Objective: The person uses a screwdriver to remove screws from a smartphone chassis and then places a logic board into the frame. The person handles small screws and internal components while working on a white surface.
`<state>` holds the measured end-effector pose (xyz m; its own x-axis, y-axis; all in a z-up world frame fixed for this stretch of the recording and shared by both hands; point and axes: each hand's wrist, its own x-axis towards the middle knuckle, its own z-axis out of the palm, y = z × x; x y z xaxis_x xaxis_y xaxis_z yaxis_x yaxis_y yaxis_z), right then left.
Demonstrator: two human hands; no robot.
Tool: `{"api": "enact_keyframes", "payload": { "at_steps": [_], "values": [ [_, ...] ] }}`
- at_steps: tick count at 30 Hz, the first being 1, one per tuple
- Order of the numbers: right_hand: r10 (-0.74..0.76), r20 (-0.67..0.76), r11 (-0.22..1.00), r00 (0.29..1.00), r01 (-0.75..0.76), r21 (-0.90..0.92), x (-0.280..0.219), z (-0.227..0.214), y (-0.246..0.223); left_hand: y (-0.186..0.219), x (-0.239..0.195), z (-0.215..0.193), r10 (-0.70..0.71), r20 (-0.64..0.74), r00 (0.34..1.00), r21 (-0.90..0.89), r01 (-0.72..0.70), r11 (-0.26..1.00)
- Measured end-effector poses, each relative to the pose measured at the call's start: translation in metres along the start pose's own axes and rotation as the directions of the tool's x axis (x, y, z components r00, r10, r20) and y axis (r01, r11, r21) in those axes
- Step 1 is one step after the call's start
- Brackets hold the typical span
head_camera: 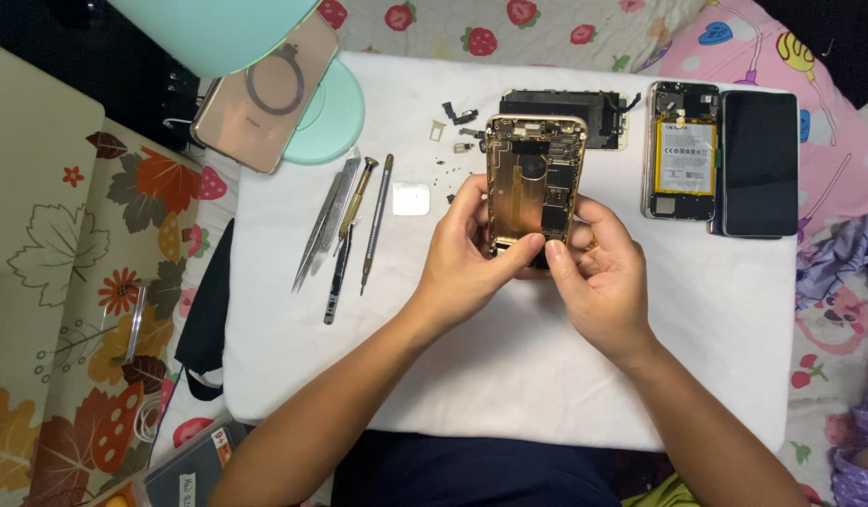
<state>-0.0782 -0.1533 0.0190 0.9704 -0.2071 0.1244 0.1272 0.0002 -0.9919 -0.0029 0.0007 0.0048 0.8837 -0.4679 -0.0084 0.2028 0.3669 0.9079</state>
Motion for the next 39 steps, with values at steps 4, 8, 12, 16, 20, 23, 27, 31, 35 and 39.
{"api": "enact_keyframes", "payload": {
  "at_steps": [4,8,12,16,20,23,27,31,35,39],
  "values": [
    [-0.043,0.010,0.997,0.999,0.043,-0.066,0.000,-0.001,0.003,-0.001,0.001,-0.001,-0.026,-0.006,1.000,0.049,0.026,0.998],
    [-0.079,0.032,0.993,0.996,0.082,-0.086,-0.001,0.006,-0.009,0.004,0.000,-0.001,-0.055,-0.004,0.998,0.018,0.055,0.998],
    [-0.093,0.043,0.990,0.995,0.097,-0.099,-0.001,0.005,-0.007,0.012,0.002,-0.001,-0.063,0.006,0.998,0.003,0.063,0.998],
    [-0.097,0.062,0.990,0.993,0.102,-0.093,0.000,0.007,-0.010,0.020,0.000,0.001,-0.083,0.001,0.997,0.015,0.083,0.996],
    [-0.076,0.072,0.991,0.995,0.083,-0.103,0.001,0.009,-0.014,0.028,0.002,0.003,-0.069,-0.002,0.998,0.063,0.069,0.996],
    [-0.042,0.071,0.995,0.997,0.048,-0.085,0.001,0.006,-0.011,0.027,0.003,0.002,-0.054,-0.003,0.999,0.082,0.054,0.995],
    [-0.043,0.075,0.995,0.996,0.049,-0.089,-0.001,0.001,-0.002,0.032,-0.002,0.005,-0.038,-0.011,0.999,0.129,0.039,0.991],
    [-0.047,0.068,0.994,0.997,0.054,-0.100,0.000,0.003,-0.008,0.035,-0.001,0.004,-0.026,0.007,1.000,0.138,0.025,0.990],
    [-0.061,0.076,0.990,0.995,0.070,-0.125,0.000,-0.008,0.010,0.033,0.001,0.003,0.004,0.024,1.000,0.146,-0.008,0.989],
    [-0.034,0.070,0.993,0.997,0.042,-0.108,-0.001,-0.008,0.005,0.029,-0.001,0.001,0.037,0.033,0.999,0.163,-0.042,0.986]
  ]
}}
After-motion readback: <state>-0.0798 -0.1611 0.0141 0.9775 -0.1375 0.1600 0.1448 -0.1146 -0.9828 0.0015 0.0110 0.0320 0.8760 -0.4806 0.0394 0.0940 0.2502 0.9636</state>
